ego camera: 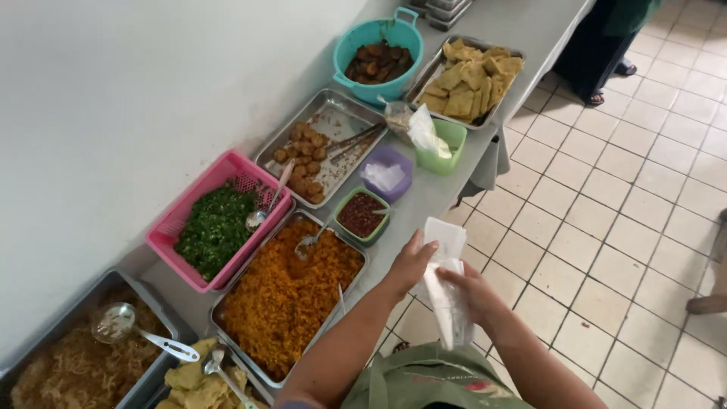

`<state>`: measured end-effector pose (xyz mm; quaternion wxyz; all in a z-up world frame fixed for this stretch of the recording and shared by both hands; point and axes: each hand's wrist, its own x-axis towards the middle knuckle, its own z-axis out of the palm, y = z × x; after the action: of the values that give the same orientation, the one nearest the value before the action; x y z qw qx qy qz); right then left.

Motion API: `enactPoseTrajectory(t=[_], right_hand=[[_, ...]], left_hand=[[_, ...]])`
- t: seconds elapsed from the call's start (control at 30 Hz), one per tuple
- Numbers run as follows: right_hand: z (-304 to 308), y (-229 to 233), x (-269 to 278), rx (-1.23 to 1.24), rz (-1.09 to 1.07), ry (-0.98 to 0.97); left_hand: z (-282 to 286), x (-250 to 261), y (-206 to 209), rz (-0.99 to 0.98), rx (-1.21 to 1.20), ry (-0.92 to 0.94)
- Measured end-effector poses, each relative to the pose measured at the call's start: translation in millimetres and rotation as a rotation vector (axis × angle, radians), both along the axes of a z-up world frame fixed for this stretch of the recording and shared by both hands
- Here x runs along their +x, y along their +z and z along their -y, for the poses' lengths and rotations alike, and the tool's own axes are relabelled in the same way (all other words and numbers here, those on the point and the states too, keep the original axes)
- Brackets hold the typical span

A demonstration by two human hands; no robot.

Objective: Scoop noodles from a large container and package them into individual plastic bags.

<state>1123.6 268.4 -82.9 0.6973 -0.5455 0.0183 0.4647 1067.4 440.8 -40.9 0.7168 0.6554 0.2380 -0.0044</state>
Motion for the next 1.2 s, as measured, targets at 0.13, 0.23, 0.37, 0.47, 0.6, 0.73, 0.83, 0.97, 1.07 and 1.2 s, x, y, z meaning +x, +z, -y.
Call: enactPoseTrajectory(t=[0.13,0.23,0.37,0.47,0.6,0.73,0.83,0.97,1.07,1.2], right_hand=[[-48,-29,91,0.015,-0.12,-0.053],[-81,-81,160,0.046,-0.195,-0.048],[-120,-123,214,-0.01,-0.319,0.08],[-142,-124,234,-0.117,-0.325,0.2],[-141,-112,236,-0.217,-0.073,0.24],[-139,-60,239,-0.249,0.104,0.222],[-138,-26,246,-0.157,-0.039,0.253],[-144,-1,253,0.098,-0.221,0.308],[-146,10,253,0.137,-0.108,0.348],[-148,-9,260,0.086,0.08,0.45]], left_hand=[[-27,54,-31,-0.163,0.283,0.033],[-40,72,-59,-0.217,0.321,0.056],[-49,75,-85,-0.361,0.265,0.18],[-56,84,-102,-0.407,0.279,0.255],[-41,95,-159,-0.297,0.377,0.389],[-26,117,-98,-0.245,0.165,0.417],[-25,134,-53,-0.23,0.132,0.412],[-32,150,-46,-0.156,0.232,0.594],[-28,158,-21,-0.109,0.487,0.616],[-33,164,-23,-0.224,0.565,0.569]])
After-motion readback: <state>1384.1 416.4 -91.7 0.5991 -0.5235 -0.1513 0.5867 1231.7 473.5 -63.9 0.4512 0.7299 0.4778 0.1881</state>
